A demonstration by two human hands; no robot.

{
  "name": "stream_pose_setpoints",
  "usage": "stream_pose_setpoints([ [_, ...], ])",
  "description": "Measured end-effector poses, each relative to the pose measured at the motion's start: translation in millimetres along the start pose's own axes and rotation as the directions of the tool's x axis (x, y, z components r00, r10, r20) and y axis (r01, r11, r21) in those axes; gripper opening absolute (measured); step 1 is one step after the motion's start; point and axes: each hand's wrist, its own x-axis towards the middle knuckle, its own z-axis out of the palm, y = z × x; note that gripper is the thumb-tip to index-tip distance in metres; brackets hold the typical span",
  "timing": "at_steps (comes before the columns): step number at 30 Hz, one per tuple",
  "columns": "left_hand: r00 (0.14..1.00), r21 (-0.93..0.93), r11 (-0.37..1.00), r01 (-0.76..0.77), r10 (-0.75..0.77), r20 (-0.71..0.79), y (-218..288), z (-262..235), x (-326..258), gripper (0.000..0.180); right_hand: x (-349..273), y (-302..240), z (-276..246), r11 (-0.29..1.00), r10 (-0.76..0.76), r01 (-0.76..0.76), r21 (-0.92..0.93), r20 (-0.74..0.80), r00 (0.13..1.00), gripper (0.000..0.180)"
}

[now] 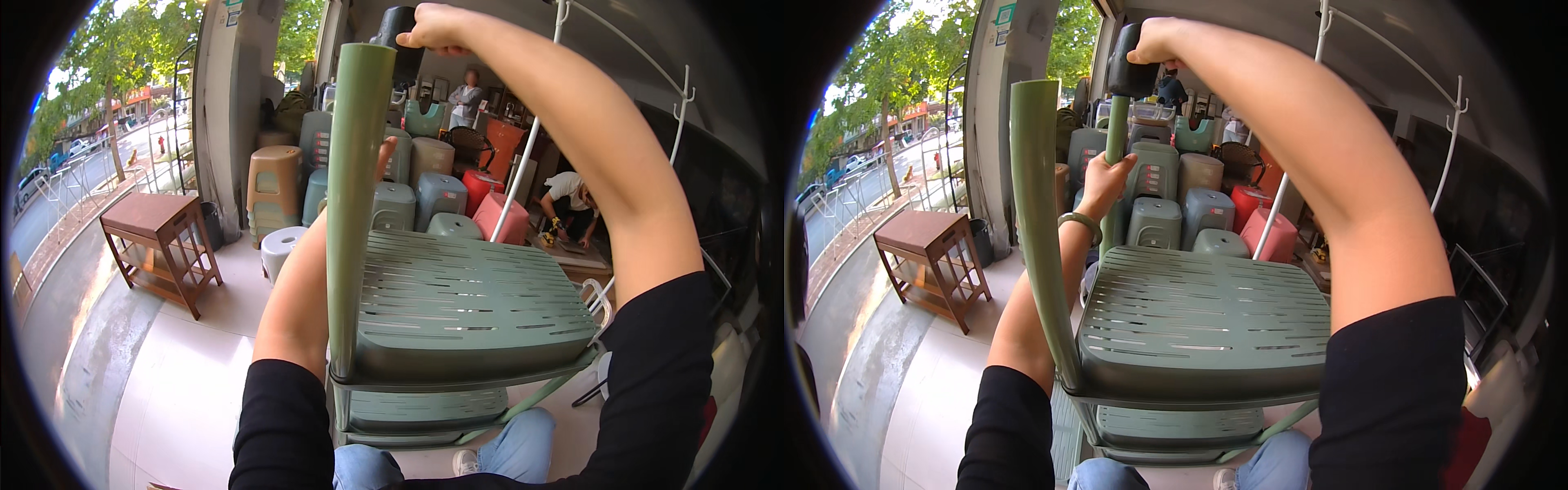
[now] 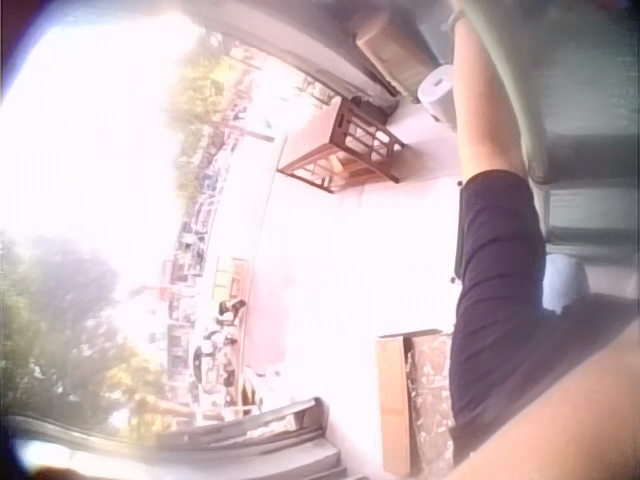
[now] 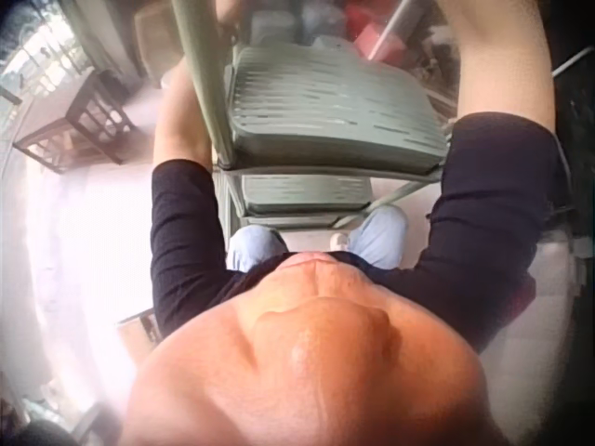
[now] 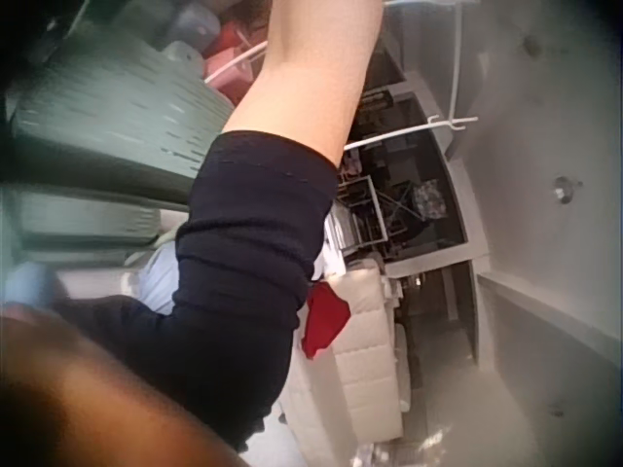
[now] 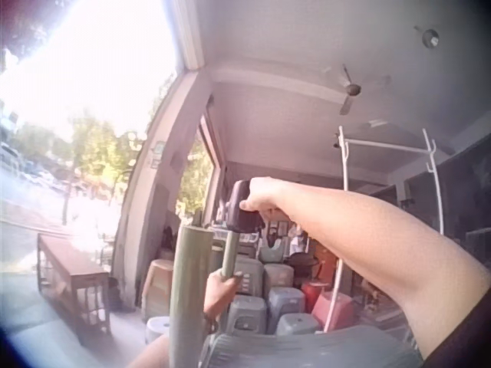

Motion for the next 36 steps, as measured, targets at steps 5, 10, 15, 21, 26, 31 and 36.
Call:
stream_pose_setpoints([
  [5,0.961,-0.141,0.951,0.277,-0.272,0.050,23.1,1.7,-8.7,0.028,7.3,1.9,5.0,0.986,0.157,-0.106,0.130,-0.486,0.860,0.039],
  [10,0.965,-0.205,0.943,0.262,-0.254,0.065,28.5,2.3,-9.0,0.026,-22.5,11.1,-2.3,0.997,0.023,-0.024,-0.067,-0.014,1.000,0.049],
  [15,0.960,0.294,0.936,0.196,-0.244,0.139,53.2,-42.3,-10.6,0.044,-60.3,29.0,-53.9,0.999,-0.039,0.041,0.012,-0.167,0.985,0.052],
  [21,0.953,-0.591,0.783,0.192,-0.005,0.304,193.4,-110.8,-115.9,0.069,-163.3,27.9,-116.0,0.916,-0.200,0.269,0.296,-0.243,0.949,0.040],
  [26,0.956,-0.424,0.872,0.243,-0.140,0.260,245.0,-84.7,-164.5,0.030,-187.3,-7.3,-150.0,0.821,-0.177,0.280,0.498,-0.245,0.953,0.046],
  [31,0.956,-0.357,0.891,0.280,-0.226,0.187,245.2,-79.2,-160.7,0.031,-203.7,-40.0,-173.4,0.910,-0.294,0.297,0.289,-0.053,0.954,0.052],
  [36,0.973,-0.347,0.915,0.205,-0.151,0.177,244.3,-80.2,-161.5,0.029,-219.6,-52.8,-178.3,0.936,-0.194,0.193,0.294,-0.025,0.981,0.049],
])
